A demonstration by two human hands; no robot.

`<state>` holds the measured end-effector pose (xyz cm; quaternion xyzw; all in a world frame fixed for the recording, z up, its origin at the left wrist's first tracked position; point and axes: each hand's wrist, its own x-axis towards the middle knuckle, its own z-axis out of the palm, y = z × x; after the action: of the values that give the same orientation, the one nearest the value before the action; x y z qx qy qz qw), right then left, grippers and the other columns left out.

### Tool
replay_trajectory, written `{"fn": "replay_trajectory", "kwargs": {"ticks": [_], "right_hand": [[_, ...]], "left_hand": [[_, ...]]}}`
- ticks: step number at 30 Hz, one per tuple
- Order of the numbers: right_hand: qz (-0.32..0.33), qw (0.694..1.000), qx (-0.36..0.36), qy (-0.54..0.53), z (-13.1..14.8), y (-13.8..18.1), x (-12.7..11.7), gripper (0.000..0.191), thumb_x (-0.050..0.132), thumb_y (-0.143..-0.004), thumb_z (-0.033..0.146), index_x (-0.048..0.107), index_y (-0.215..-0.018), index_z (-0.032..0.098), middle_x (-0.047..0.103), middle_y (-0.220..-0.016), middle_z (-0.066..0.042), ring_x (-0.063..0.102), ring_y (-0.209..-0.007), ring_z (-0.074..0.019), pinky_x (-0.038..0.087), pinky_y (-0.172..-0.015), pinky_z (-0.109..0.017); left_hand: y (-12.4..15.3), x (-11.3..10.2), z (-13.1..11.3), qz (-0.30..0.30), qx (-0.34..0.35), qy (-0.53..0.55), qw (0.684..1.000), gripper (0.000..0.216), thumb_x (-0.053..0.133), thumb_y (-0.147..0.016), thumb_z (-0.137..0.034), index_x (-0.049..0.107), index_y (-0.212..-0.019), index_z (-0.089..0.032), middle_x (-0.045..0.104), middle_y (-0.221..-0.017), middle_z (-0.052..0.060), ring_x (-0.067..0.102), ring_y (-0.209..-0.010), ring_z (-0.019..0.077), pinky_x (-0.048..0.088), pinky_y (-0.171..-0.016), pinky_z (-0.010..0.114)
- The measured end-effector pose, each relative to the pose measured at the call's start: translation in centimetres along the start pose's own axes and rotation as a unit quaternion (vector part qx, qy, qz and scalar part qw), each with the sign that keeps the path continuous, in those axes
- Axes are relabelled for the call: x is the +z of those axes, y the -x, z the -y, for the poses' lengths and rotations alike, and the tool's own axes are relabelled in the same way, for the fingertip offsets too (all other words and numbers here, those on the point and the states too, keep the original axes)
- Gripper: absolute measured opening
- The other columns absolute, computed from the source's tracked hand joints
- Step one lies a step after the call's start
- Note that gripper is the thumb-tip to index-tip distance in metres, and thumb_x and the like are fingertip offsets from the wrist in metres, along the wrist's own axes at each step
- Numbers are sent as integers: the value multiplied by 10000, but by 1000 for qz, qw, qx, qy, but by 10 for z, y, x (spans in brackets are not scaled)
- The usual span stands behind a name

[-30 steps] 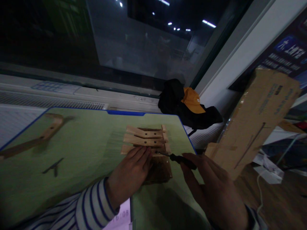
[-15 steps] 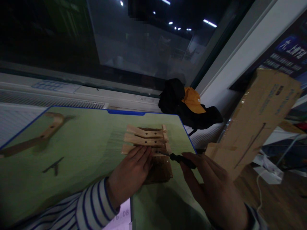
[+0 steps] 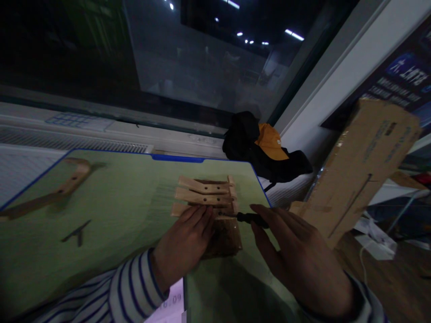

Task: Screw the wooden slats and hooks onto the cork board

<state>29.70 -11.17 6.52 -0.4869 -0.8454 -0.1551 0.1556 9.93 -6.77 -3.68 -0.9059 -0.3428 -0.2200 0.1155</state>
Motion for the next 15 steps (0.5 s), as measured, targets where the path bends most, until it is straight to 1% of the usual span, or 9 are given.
{"fn": "replay_trajectory", "kwargs": {"ticks": [4, 10, 15], "right_hand": [[18, 1000, -22, 8, 0, -9, -3, 244, 467, -911, 244, 531, -1123, 141, 679, -920, -98, 668, -795, -201, 553, -661, -323], [38, 998, -44, 27, 1, -23, -6, 263, 461, -896, 228, 520, -1144, 162, 685, -909, -96, 664, -716, -204, 541, -617, -334], [46, 998, -43, -9, 2, -22, -6, 237, 438, -909, 223, 526, -1117, 150, 698, -892, -82, 681, -743, -189, 555, -630, -294]], "left_hand": [[1, 2, -1, -9, -9, 1, 1000, 299, 559, -843, -174, 672, -1081, -34, 674, -1133, 163, 626, -1060, 273, 473, -950, 375], [-1, -2, 0, 21, 0, 6, 1000, 284, 538, -861, -171, 675, -1070, -36, 667, -1141, 173, 622, -1065, 280, 472, -948, 388], [-2, -2, 2, 27, -2, 9, 1000, 276, 542, -868, -177, 678, -1062, -35, 663, -1146, 180, 617, -1074, 283, 469, -949, 394]]}}
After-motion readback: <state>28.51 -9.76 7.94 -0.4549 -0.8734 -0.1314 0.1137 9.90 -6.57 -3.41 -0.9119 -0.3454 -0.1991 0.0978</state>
